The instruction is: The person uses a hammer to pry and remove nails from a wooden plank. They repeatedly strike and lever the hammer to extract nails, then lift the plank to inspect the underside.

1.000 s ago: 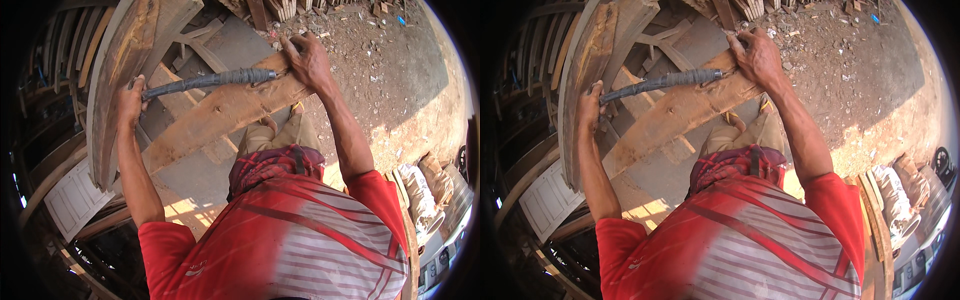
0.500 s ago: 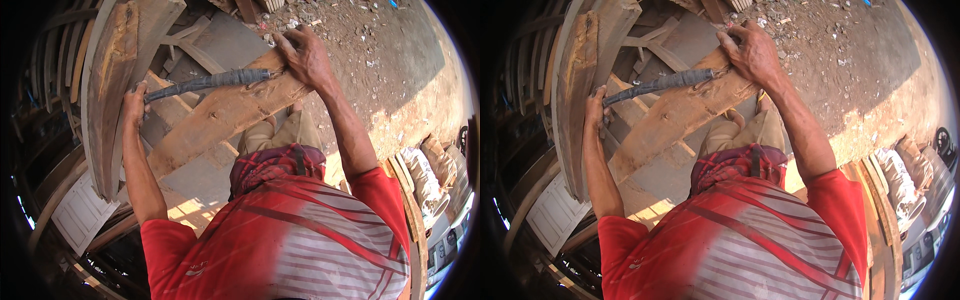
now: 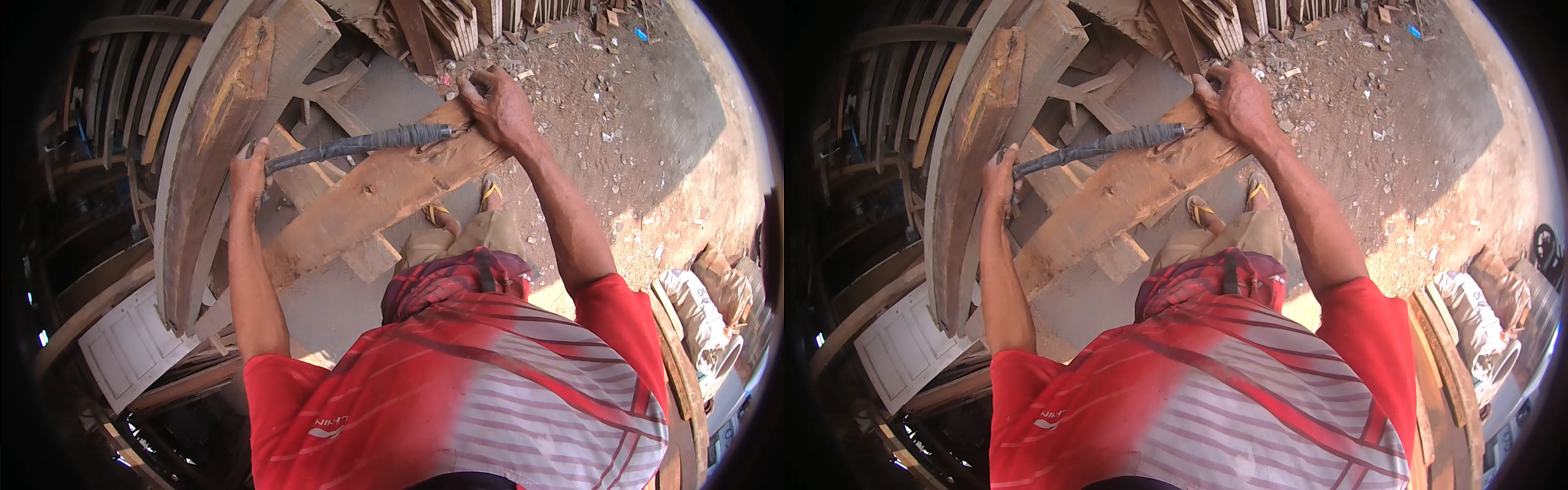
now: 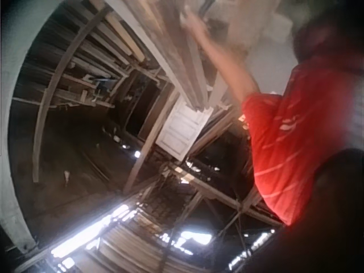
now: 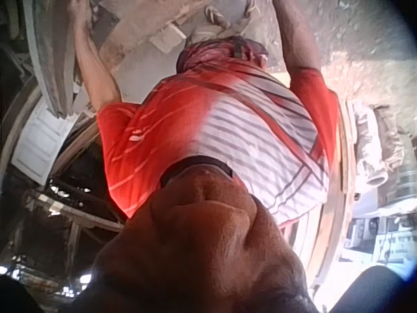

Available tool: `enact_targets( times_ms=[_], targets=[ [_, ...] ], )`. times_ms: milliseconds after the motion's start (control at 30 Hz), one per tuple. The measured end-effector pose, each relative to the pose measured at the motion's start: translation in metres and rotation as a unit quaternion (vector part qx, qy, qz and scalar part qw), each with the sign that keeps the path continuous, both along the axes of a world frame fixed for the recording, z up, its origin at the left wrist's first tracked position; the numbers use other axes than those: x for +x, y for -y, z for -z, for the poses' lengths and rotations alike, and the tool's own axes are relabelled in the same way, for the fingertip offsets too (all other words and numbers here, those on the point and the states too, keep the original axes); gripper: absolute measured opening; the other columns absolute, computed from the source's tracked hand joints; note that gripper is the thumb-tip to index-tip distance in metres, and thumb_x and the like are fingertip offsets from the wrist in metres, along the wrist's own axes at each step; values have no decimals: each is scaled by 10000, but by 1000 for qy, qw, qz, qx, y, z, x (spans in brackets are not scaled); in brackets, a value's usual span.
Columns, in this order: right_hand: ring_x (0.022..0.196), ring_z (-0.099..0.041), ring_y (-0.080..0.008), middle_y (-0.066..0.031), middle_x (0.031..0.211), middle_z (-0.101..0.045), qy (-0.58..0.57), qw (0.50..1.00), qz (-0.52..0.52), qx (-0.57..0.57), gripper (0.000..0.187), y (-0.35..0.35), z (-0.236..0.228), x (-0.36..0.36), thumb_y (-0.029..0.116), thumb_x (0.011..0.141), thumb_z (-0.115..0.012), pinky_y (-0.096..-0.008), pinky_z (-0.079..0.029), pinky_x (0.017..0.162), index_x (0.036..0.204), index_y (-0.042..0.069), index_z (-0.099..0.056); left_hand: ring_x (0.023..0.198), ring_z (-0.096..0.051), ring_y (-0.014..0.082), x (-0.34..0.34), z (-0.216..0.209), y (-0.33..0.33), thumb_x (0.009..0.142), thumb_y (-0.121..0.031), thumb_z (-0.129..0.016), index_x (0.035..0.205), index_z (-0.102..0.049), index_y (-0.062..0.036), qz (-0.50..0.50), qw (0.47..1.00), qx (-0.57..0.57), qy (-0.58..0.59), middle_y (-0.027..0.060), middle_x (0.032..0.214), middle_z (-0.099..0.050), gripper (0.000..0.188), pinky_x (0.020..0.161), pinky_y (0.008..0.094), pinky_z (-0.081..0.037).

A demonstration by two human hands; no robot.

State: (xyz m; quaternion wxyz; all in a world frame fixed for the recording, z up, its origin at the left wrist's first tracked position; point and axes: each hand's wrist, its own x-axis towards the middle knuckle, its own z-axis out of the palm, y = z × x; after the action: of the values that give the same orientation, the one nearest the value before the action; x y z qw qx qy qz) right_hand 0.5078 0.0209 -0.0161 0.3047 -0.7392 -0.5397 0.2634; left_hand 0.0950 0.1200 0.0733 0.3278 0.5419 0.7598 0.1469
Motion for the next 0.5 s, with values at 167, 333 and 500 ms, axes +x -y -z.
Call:
enact_targets(
  times_ms=[167, 333, 500],
  targets=[
    [1081, -659, -435, -278, 1110, -675, -11, 999, 20, 46, 494, 0, 12, 0, 454, 991, -609, -488, -514, 951, 1179, 19, -748, 463, -451, 72, -38, -54, 35, 940, -495, -733, 814, -596, -114, -32, 993, 78, 84, -40, 631, -489, 424, 422, 249, -341],
    [1086, -660, -442, -281, 1119, -682, -22, 999, 14, 23, 501, 0, 5, -2, 458, 991, -602, -492, -510, 964, 1176, 17, -748, 463, -442, 60, -85, -67, 76, 955, -535, -719, 830, -564, -127, -105, 985, 112, 79, -46, 633, -467, 454, 412, 220, -330],
    [1079, -659, -452, -288, 1119, -680, -7, 999, 22, 35, 505, 0, 15, 1, 466, 990, -591, -500, -505, 963, 1155, 17, -752, 502, -458, 47, -75, -50, 109, 968, -535, -704, 849, -558, -126, -112, 971, 115, 178, -39, 677, -478, 450, 421, 202, -364]
  ],
)
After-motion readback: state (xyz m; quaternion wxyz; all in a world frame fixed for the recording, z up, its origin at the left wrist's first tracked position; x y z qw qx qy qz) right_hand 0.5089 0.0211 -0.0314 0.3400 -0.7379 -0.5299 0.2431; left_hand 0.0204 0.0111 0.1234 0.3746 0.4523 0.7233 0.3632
